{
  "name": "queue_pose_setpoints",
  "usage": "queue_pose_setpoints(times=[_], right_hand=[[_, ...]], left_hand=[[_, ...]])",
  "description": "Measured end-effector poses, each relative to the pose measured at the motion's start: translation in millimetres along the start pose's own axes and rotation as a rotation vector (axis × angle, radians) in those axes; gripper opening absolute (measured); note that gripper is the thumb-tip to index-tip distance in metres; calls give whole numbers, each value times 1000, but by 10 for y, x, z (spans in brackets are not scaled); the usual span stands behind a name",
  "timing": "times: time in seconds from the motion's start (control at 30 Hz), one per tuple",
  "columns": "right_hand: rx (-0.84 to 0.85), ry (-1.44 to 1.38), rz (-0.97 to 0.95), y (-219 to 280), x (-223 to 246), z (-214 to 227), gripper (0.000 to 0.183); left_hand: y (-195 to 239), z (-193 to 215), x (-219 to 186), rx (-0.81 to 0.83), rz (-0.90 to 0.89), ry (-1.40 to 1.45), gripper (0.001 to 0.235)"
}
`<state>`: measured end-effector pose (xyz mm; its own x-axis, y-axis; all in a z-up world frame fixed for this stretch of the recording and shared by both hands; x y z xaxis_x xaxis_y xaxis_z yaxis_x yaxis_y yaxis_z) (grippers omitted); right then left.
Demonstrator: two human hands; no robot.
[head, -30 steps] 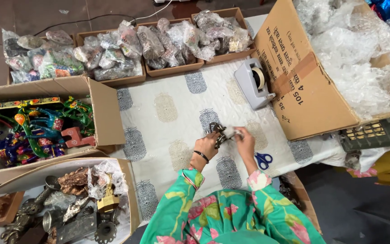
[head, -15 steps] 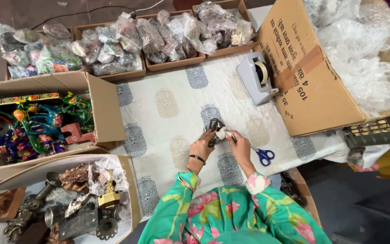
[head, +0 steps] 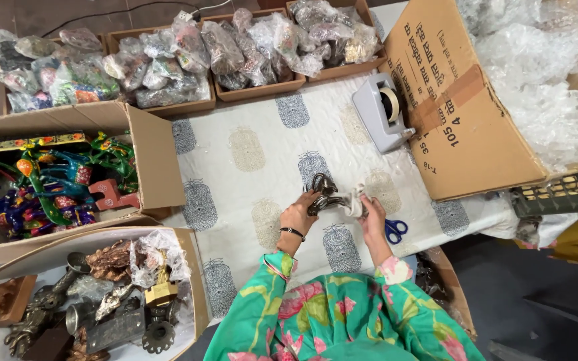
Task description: Wrapping small metal figurines in protective plastic and bubble wrap for packing and shipping.
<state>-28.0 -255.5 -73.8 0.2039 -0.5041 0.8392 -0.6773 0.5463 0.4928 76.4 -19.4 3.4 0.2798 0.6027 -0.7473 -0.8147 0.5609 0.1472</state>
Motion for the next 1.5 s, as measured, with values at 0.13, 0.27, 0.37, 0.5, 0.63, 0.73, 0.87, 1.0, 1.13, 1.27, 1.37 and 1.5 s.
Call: queue_pose_setpoints(times=[0.13, 0.27, 0.37, 0.5, 0.63, 0.73, 0.87, 1.0, 1.13, 1.27, 1.37, 1.5], right_hand=[[254, 111, 22, 91, 50, -314, 44], [275, 378, 61, 164, 72, -473, 32], [238, 729, 315, 398, 451, -649, 22], [117, 1182, 913, 961, 960, -1001, 18], [205, 1232, 958, 995, 997, -1081, 22], [22, 741, 660, 757, 984, -635, 23], [160, 653, 570, 666, 904, -729, 35], [207, 989, 368, 778, 668, -904, 35], [234, 955, 842, 985, 878, -959, 31], [88, 1216, 559, 846, 720, -778, 28], [61, 1035, 657, 754, 538, -631, 25], [21, 506, 248, 487, 100, -352, 26]], left_hand=[[-18, 4, 7, 10, 19, 21, 76], [4, 29, 4, -10, 13, 20, 75], [24, 38, -46, -3, 21, 18, 75], [38, 53, -43, -21, 25, 17, 75], [17, 89, -19, -50, 1, 33, 74], [52, 80, -72, -32, 5, 46, 73], [57, 90, -88, -25, 23, 45, 73], [54, 30, -45, -41, -3, 28, 76], [82, -33, -45, -45, -96, -15, 78], [56, -156, 150, -91, -20, 57, 79], [19, -399, 480, -102, 100, 135, 80], [-64, -529, 562, -121, 237, 286, 79]])
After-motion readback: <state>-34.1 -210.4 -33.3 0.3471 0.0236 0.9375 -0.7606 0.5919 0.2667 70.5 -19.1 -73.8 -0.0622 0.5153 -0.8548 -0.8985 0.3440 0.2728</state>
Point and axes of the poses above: each hand's wrist, its own y-axis away from the middle knuckle, its own z-axis out of the back of the hand, x = y × z, the point moved 8 cm from there along -y, towards the middle knuckle, and after that the axes turned 8 degrees about x, right-handed, at the moved point
